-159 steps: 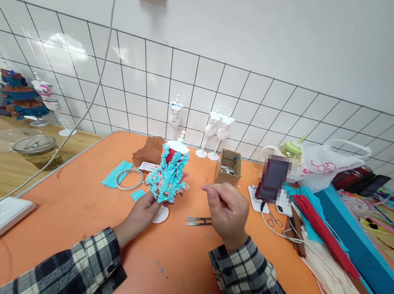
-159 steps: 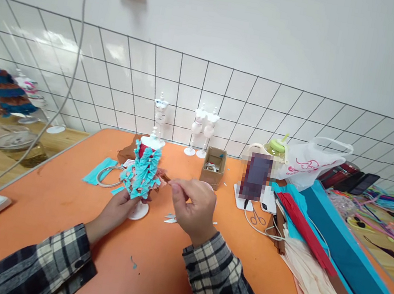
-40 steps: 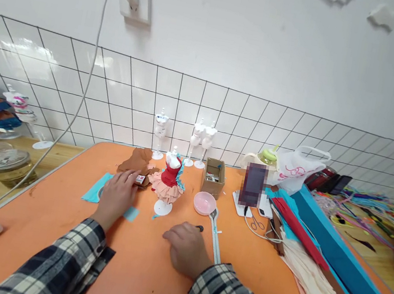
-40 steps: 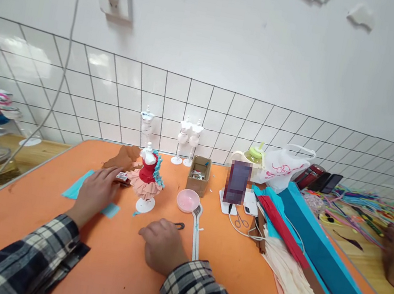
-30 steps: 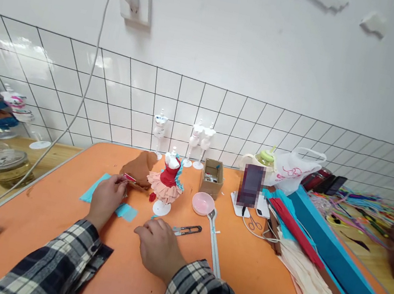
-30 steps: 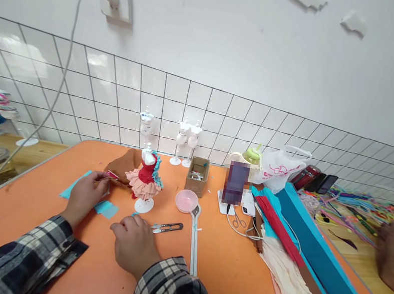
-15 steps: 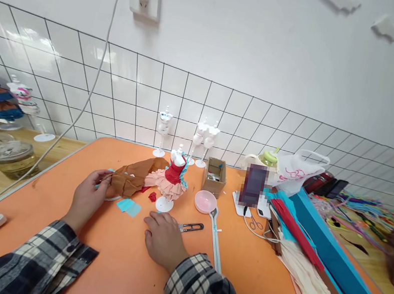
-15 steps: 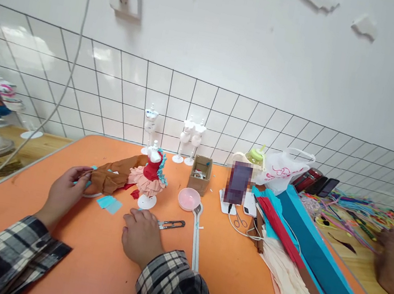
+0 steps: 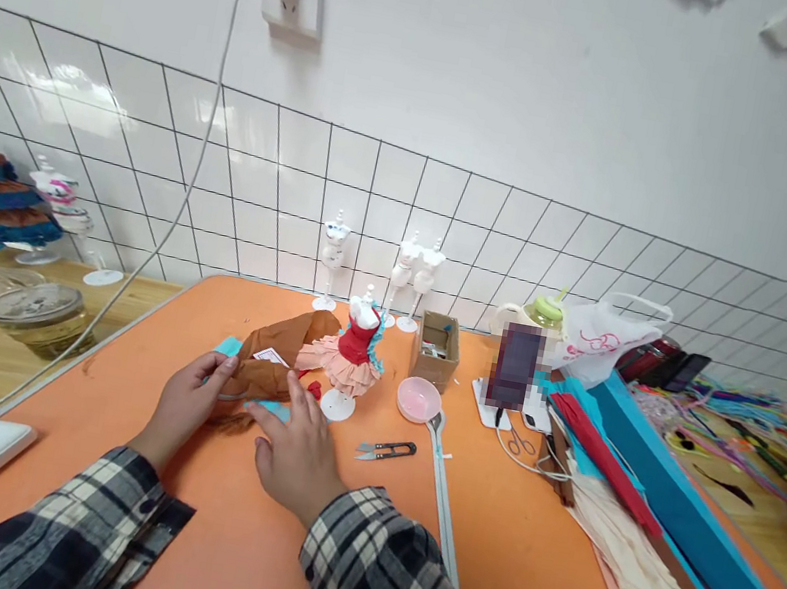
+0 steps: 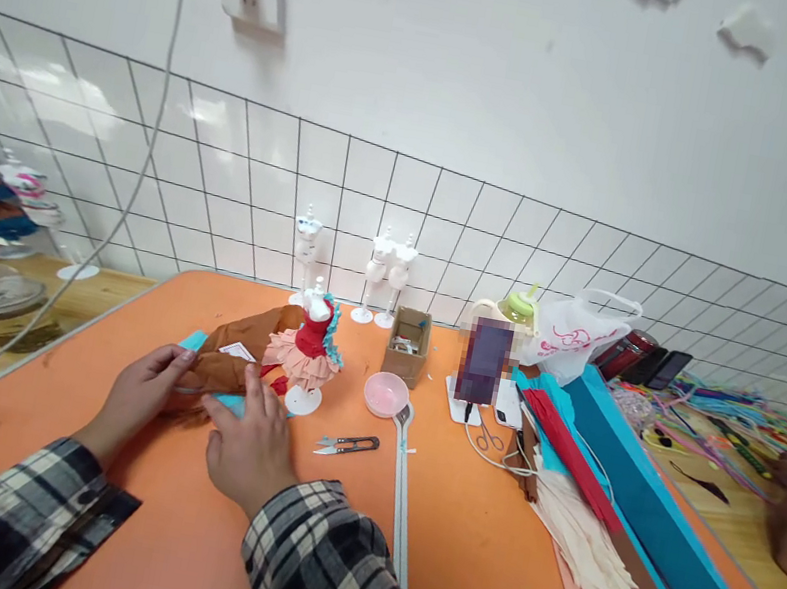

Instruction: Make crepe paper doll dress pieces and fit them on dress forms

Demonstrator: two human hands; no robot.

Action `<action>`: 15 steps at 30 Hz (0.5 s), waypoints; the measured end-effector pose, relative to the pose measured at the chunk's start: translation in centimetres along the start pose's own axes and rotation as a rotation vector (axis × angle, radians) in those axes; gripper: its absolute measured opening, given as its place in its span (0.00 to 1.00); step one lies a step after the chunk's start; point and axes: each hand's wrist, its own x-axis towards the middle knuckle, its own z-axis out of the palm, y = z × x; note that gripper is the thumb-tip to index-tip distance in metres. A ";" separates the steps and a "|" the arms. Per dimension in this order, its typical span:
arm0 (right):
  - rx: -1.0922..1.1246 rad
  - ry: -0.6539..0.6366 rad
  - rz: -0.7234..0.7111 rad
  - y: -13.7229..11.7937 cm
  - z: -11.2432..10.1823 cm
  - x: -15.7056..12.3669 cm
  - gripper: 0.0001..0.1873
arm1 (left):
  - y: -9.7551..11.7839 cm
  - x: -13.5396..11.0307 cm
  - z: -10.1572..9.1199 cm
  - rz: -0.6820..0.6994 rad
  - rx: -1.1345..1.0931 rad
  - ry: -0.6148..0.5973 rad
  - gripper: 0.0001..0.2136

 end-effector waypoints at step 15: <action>0.693 0.200 0.095 3.0 1.9 1.0 0.26 | -0.2 0.3 -0.7 -0.053 0.042 0.043 0.19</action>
